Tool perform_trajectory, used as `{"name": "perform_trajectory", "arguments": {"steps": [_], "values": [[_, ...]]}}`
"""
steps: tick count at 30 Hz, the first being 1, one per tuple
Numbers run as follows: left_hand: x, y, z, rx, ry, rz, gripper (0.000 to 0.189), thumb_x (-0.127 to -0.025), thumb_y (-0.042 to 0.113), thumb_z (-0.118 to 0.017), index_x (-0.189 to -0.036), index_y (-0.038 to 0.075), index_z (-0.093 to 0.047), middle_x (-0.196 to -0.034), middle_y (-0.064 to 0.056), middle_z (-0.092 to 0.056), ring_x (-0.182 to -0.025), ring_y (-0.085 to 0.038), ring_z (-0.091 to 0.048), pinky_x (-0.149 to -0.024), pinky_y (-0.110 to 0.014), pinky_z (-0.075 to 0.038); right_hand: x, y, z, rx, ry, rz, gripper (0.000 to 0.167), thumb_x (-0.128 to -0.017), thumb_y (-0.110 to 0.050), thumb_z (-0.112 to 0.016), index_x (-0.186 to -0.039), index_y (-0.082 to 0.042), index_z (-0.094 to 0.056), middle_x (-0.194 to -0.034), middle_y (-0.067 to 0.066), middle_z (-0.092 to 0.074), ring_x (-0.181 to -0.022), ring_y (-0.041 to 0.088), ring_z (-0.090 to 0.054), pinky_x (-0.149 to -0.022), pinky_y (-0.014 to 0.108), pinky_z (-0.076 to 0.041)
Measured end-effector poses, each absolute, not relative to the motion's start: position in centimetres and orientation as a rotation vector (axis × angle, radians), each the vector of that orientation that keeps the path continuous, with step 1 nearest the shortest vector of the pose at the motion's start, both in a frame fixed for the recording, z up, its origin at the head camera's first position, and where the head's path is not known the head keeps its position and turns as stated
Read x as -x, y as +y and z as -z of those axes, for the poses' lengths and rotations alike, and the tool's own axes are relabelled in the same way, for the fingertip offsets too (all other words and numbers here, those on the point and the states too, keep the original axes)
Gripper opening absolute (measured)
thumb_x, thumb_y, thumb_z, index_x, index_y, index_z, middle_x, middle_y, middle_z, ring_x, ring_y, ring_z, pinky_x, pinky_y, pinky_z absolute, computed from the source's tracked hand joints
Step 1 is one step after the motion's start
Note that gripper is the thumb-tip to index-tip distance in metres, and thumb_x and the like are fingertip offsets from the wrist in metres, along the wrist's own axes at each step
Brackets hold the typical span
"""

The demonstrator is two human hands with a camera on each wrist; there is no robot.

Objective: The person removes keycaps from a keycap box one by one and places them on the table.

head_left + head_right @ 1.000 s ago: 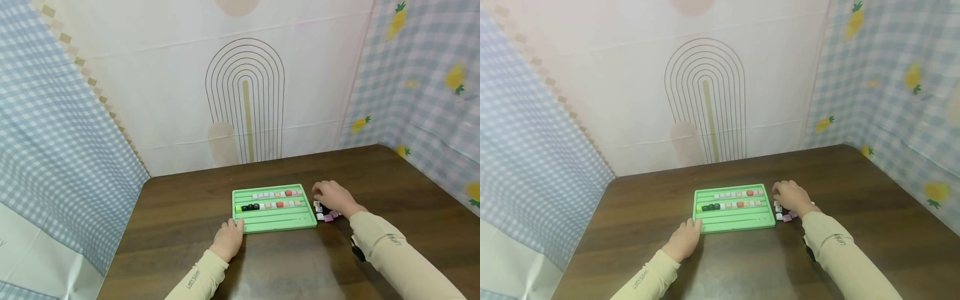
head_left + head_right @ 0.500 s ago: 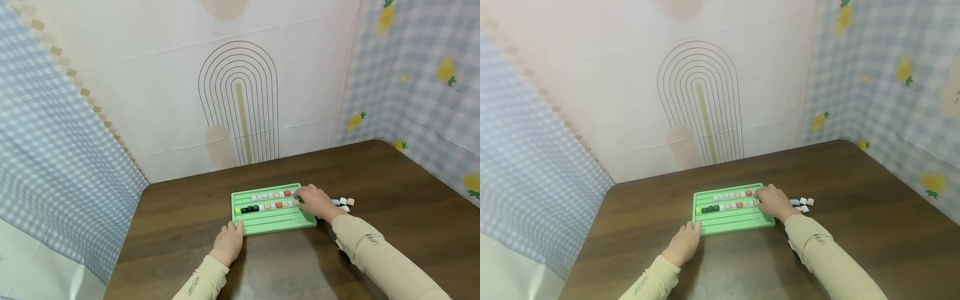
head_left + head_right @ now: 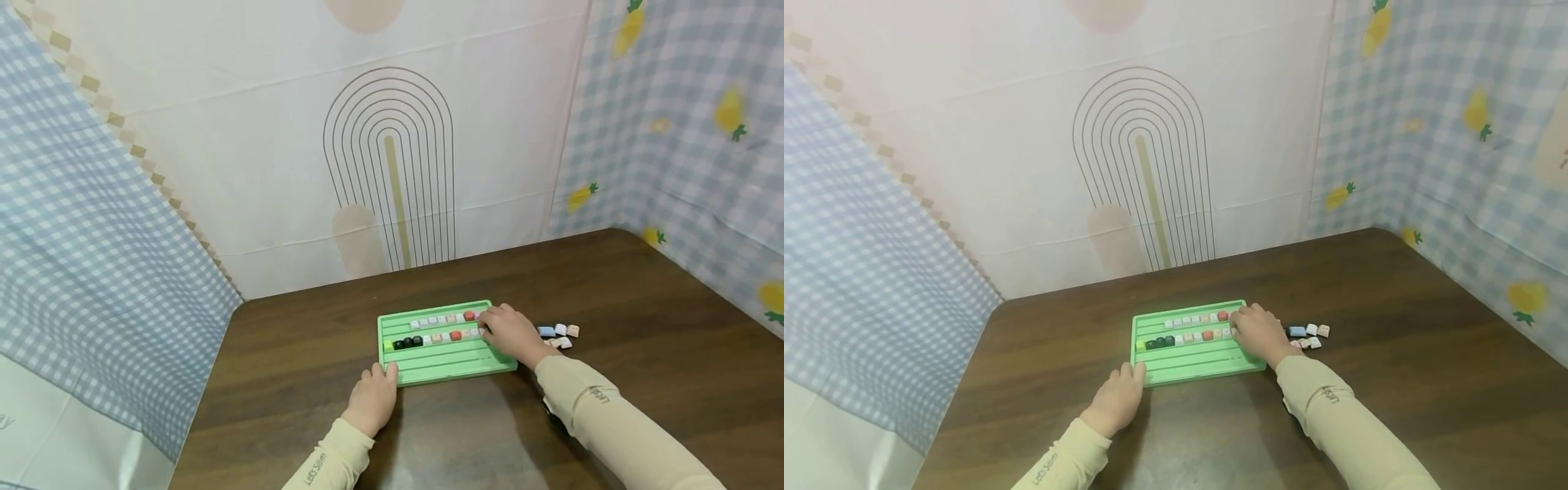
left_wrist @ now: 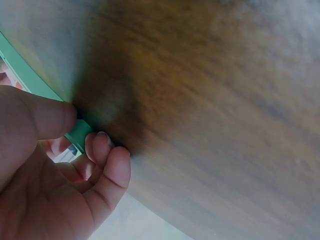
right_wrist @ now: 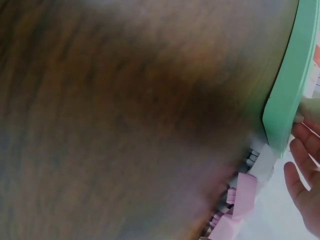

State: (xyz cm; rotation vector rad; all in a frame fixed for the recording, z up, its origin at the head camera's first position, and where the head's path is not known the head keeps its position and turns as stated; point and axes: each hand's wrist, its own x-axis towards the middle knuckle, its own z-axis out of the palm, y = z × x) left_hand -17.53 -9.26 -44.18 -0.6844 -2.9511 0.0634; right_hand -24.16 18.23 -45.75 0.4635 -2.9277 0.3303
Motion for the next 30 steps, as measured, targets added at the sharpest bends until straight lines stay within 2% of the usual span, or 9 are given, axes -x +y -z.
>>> {"name": "perform_trajectory", "arguments": {"steps": [11, 18, 30], "values": [[17.4, -9.2, 44.3, 0.679, -2.972, -0.055, 0.008, -0.093, 0.001, -0.044, -0.09, 0.003, -0.036, -0.076, -0.012, -0.044, -0.061, -0.021, -0.043, -0.048, -0.03, -0.042, 23.7, 19.1, 44.7, -0.486, -2.909, -0.291, 0.013, -0.086, -0.018, -0.064, -0.097, -0.011, -0.066, -0.096, 0.005, -0.062, -0.086, 0.021, -0.052, -0.068, 0.036, -0.045], [17.4, -9.2, 44.1, 0.679, -2.981, -0.05, 0.009, -0.093, 0.001, -0.044, -0.09, 0.003, -0.036, -0.076, -0.013, -0.044, -0.061, -0.022, -0.044, -0.048, -0.031, -0.042, 23.7, 21.3, 43.4, -0.348, -2.93, -0.407, 0.015, -0.089, -0.018, -0.06, -0.099, -0.009, -0.064, -0.098, 0.008, -0.063, -0.088, 0.025, -0.052, -0.069, 0.039, -0.045], [17.5, -9.2, 44.2, 0.679, -2.98, -0.065, 0.006, -0.094, 0.002, -0.042, -0.091, 0.003, -0.037, -0.077, -0.013, -0.045, -0.061, -0.022, -0.044, -0.048, -0.03, -0.042, 23.8, 24.7, 43.8, -0.121, -3.016, -0.427, 0.017, -0.091, -0.016, -0.055, -0.1, -0.005, -0.064, -0.099, 0.015, -0.062, -0.091, 0.033, -0.052, -0.07, 0.046, -0.044]]}}
